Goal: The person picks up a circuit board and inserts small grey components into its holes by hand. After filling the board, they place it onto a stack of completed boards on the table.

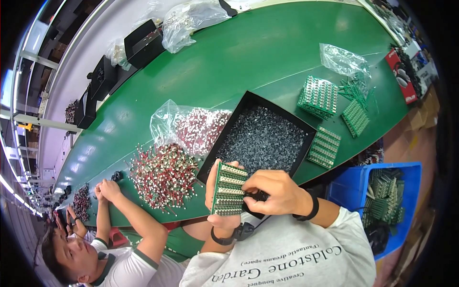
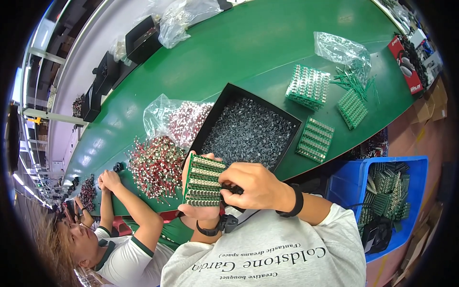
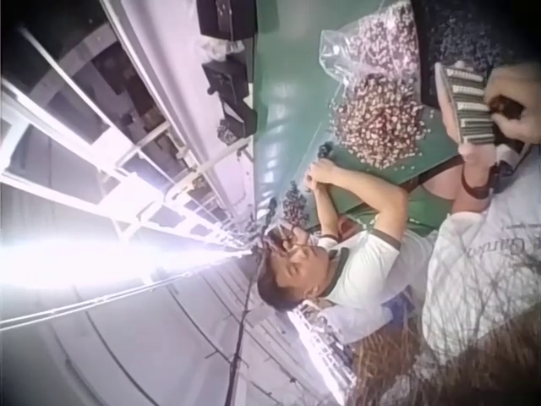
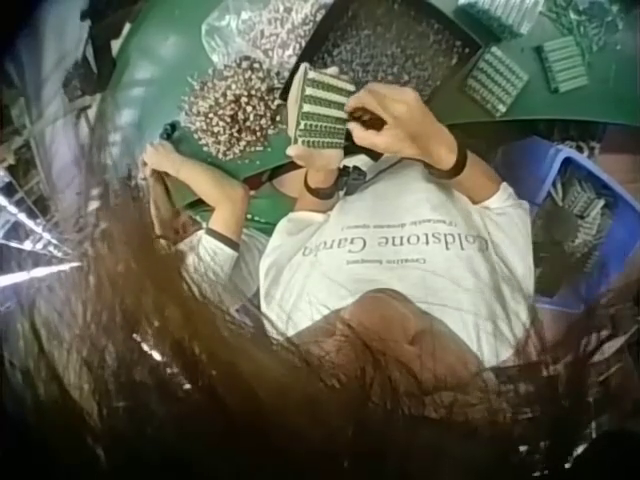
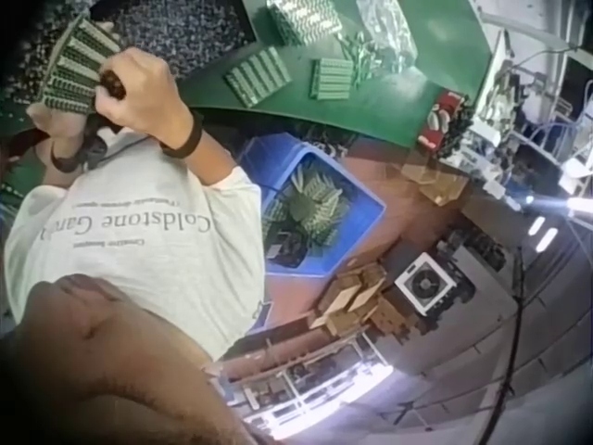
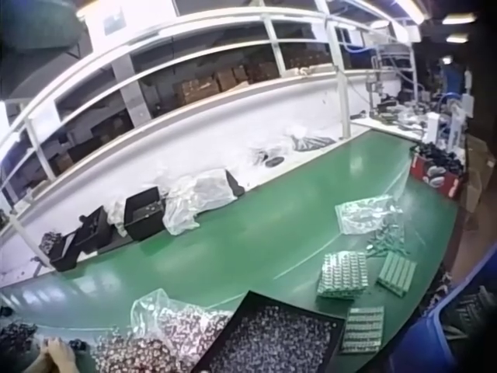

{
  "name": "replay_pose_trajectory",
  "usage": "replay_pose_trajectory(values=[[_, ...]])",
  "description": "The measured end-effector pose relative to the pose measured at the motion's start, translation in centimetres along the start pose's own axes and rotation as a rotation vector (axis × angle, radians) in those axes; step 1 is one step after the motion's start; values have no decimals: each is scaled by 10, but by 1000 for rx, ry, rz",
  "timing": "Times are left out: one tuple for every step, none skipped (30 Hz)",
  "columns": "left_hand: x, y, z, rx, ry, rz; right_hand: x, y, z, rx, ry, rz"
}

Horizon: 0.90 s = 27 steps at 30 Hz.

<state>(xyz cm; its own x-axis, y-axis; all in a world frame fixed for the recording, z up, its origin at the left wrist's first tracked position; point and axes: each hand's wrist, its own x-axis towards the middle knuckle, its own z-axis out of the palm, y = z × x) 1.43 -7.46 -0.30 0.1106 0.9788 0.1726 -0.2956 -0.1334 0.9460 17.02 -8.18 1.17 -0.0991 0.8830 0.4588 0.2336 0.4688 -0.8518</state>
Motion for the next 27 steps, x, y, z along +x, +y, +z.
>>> replay_pose_trajectory(values=[[0,0,0,-2,-4,0,-2,2,1,-3,3,0],[0,0,0,-16,6,-7,-4,4,2,-1,2,0],[-1,0,-1,-31,15,-15,-6,5,1,2,2,0],[0,1,-2,-30,17,-13,-7,7,-2,-25,15,10],[-1,1,-2,-33,17,-31,-7,6,-2,-24,13,10],[-1,2,-2,-36,18,-50,-6,5,-3,-10,16,9],[-2,3,-1,-36,20,-51,-5,4,-4,5,19,8],[0,3,0,-33,19,-50,-3,3,-3,5,-11,-7],[1,3,1,-31,19,-48,-3,3,-1,4,-10,-7],[0,3,-1,-23,8,-62,-3,2,0,3,11,-30],[0,3,-1,-22,10,-59,-3,1,2,5,29,-56],[0,4,0,-1,-1,-60,-3,-1,2,-2,101,-64],[0,4,1,19,-13,-61,0,-3,1,0,99,-67],[0,2,2,39,-14,-39,3,-7,1,2,140,-139],[1,-3,1,82,-39,29,6,-11,1,4,180,-212],[-1,-7,-2,171,-46,41,8,-14,3,9,173,-258],[-1,-9,-3,261,-54,53,11,-19,5,-29,150,-305],[2,-8,-5,325,-94,133,12,-19,9,-32,149,-320],[2,-9,-4,325,-95,134,12,-19,11,-34,148,-335],[1,-9,-4,344,-85,143,12,-19,12,-33,147,-337],[1,-10,-4,362,-76,152,11,-19,13,-18,157,-320],[1,-12,-6,360,-85,199,11,-19,13,-3,166,-302],[2,-10,-6,360,-84,198,9,-19,12,-3,164,-300],[2,-6,-6,378,-135,165,8,-18,9,26,162,-278],[3,-4,-6,395,-186,131,7,-17,7,54,160,-256],[2,-4,-6,376,-171,121,8,-20,6,69,153,-234],[1,-6,-8,375,-171,120,8,-20,6,69,152,-233]])
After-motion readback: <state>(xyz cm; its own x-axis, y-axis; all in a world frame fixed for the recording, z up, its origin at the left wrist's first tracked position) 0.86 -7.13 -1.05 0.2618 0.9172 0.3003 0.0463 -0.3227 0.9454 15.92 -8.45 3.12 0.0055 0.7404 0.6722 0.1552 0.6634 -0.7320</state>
